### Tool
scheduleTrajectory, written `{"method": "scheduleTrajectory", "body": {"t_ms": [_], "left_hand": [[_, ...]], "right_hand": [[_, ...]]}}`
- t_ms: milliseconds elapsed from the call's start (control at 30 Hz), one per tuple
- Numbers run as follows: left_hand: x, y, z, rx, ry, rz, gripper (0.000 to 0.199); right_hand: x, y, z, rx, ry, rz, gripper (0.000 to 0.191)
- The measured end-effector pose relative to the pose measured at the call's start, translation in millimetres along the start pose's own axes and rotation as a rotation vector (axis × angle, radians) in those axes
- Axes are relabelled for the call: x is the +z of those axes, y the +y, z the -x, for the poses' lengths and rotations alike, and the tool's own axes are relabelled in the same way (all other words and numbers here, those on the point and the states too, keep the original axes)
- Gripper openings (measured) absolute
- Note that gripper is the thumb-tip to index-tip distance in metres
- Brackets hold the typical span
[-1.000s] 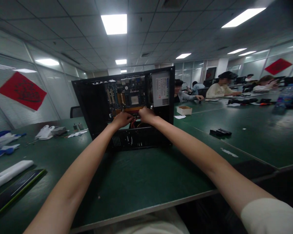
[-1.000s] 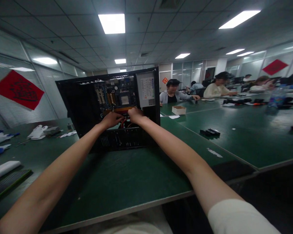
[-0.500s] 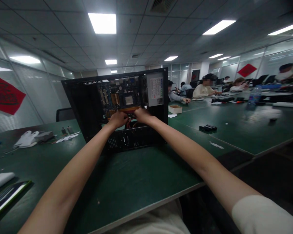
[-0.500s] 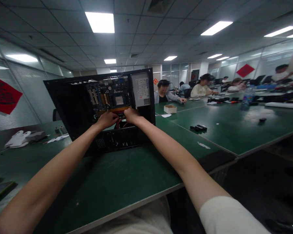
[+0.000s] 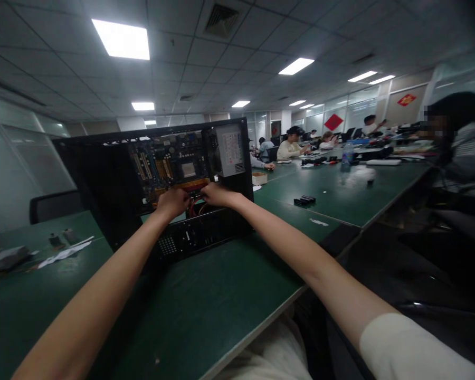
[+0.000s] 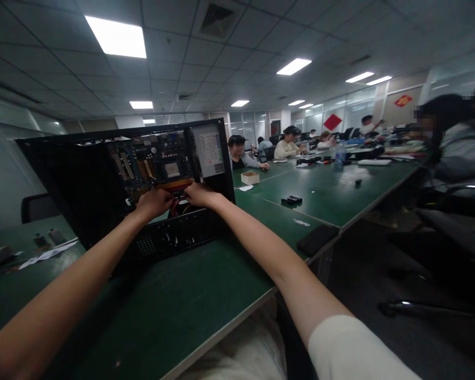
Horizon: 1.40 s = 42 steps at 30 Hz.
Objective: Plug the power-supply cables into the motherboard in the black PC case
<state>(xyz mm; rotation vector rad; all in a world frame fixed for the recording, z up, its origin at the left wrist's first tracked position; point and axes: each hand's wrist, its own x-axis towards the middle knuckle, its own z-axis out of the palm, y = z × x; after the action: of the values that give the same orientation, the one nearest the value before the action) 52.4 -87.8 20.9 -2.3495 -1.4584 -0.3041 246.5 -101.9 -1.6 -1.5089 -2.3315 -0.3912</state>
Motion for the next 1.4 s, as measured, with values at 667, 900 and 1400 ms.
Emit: {"method": "scheduleTrajectory", "body": {"t_ms": [667, 900, 1400], "left_hand": [[-4.4, -7.6, 44.0, 0.187, 0.162, 0.255, 0.045], [2.2, 5.7, 86.3, 0.085, 0.181, 0.239, 0.05], [6.6, -10.1, 63.5, -0.194, 0.187, 0.48, 0.046]], "right_hand": [[-30.9, 38.8, 95.4, -0.194, 0.058, 0.478, 0.051], [-1.4, 48.4, 122.0, -0.263, 0.158, 0.467, 0.043], [-0.5, 26.5, 112.7, -0.245, 0.119, 0.485, 0.045]]}}
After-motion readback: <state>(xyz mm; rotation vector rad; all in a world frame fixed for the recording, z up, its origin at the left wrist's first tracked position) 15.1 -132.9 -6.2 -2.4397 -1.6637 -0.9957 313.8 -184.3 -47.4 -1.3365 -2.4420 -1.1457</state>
